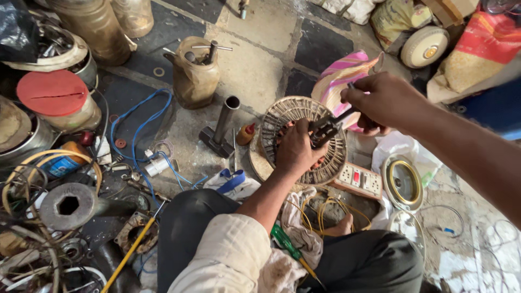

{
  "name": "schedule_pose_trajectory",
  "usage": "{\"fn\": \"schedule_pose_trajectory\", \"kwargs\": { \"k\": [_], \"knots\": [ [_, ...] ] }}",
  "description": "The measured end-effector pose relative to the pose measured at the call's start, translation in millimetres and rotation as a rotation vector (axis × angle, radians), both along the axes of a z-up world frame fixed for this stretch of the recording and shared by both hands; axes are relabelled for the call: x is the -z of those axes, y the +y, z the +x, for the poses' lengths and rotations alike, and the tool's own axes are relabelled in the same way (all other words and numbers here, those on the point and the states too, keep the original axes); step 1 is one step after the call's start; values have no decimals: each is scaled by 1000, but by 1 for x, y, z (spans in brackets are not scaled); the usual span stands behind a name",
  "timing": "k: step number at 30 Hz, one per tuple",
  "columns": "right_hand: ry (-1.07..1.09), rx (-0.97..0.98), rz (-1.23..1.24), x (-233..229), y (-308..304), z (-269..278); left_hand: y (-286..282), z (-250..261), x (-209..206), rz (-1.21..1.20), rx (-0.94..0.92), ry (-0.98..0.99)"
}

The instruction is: The person works on a fan motor core, using a mallet to tap parts and then a specialized puller tool to extract components from the shaft while sitting on the floor.

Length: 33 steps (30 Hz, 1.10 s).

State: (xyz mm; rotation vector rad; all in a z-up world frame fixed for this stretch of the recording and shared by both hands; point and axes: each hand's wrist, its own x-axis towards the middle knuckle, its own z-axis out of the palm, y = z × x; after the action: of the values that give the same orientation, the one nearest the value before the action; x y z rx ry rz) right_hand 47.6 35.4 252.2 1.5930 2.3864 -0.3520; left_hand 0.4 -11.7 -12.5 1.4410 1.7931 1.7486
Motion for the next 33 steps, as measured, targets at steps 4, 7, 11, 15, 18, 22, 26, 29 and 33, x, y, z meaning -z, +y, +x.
{"fn": "schedule_pose_trajectory", "kwargs": {
  "k": [4,7,11,15,18,22,26,29,33],
  "knots": [
    [-229,-392,260,-13,11,17,-2,-4,-3,70,-61,58],
    [-253,-863,516,-21,24,32,2,1,1,74,-46,65],
    [-138,-391,4,-23,34,28,7,1,8,43,-23,87],
    [-16,-305,-83,-16,17,25,9,1,8,-29,1,66],
    [-85,-455,0,-15,14,32,10,2,10,31,19,46],
    [-169,-633,199,-8,3,38,4,0,10,85,-8,55],
    [-368,-550,163,-18,0,33,4,-4,4,84,4,47],
    [-658,-972,408,-33,5,30,3,-4,3,94,8,49],
    [-319,-1689,673,-44,21,17,2,-3,2,107,4,37]
  ]
}}
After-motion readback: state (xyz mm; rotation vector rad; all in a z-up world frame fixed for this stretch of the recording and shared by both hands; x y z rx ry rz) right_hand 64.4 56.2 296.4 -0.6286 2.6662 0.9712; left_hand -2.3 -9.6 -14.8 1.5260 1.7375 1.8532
